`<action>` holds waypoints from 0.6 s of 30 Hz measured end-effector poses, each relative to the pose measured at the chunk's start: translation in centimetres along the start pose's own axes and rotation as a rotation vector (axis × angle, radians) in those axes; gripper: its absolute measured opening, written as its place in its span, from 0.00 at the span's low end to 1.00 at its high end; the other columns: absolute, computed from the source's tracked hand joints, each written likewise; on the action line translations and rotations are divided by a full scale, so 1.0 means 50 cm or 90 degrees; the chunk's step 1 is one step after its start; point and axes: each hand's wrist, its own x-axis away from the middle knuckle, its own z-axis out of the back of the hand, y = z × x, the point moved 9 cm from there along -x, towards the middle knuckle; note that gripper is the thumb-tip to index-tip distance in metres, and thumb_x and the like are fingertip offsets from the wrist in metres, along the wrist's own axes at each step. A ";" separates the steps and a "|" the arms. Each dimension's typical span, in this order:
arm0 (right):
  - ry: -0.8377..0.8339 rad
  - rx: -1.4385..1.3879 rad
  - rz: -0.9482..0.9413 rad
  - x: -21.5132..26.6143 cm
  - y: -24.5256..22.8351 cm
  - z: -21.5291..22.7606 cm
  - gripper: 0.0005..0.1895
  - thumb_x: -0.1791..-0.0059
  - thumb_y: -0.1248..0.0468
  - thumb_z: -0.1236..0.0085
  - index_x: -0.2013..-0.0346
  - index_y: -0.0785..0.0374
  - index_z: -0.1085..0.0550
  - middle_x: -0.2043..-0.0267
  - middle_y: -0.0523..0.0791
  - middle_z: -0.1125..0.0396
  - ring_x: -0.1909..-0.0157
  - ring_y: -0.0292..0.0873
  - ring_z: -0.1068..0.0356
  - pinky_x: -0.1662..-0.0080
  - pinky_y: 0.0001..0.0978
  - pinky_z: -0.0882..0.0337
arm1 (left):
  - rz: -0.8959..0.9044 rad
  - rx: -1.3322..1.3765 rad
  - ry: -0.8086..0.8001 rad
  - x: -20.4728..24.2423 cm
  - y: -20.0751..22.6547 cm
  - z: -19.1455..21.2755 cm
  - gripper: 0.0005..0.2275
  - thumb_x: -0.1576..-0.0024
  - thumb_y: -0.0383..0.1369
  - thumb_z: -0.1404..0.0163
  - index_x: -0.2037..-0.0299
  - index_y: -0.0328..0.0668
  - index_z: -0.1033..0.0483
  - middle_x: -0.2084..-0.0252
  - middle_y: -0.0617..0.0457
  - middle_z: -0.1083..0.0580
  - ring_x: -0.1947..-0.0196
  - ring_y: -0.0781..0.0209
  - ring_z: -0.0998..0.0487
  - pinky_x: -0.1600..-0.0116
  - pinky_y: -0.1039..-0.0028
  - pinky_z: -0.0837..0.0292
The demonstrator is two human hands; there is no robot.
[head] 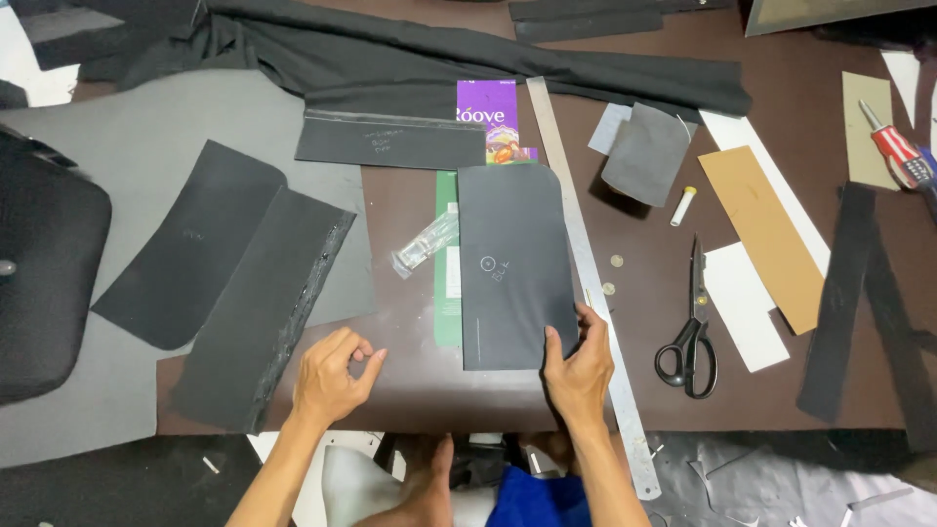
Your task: Attaching a metal fastener to a leather panel using a ruler for alignment and a screwdriver for assembly
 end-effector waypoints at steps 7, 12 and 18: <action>-0.014 0.010 0.021 0.009 0.011 -0.009 0.25 0.50 0.66 0.38 0.40 0.67 0.33 0.47 0.53 0.33 0.43 0.59 0.29 0.44 0.51 0.29 | -0.028 0.014 -0.071 -0.003 0.003 -0.007 0.11 0.47 0.41 0.41 0.74 0.50 0.29 0.78 0.55 0.33 0.74 0.49 0.24 0.66 0.63 0.28; -0.001 0.018 0.039 0.015 0.006 -0.009 0.25 0.52 0.68 0.38 0.41 0.68 0.32 0.49 0.53 0.34 0.45 0.60 0.29 0.45 0.51 0.29 | -0.044 0.022 -0.114 0.000 -0.015 -0.018 0.11 0.45 0.44 0.45 0.71 0.52 0.30 0.76 0.56 0.34 0.73 0.50 0.24 0.65 0.63 0.28; 0.021 0.003 0.033 0.015 -0.010 0.003 0.27 0.56 0.70 0.53 0.41 0.69 0.33 0.44 0.52 0.33 0.41 0.53 0.33 0.39 0.45 0.34 | -0.090 0.059 -0.155 -0.006 0.031 0.003 0.11 0.42 0.43 0.53 0.68 0.45 0.32 0.72 0.55 0.35 0.73 0.55 0.33 0.66 0.65 0.38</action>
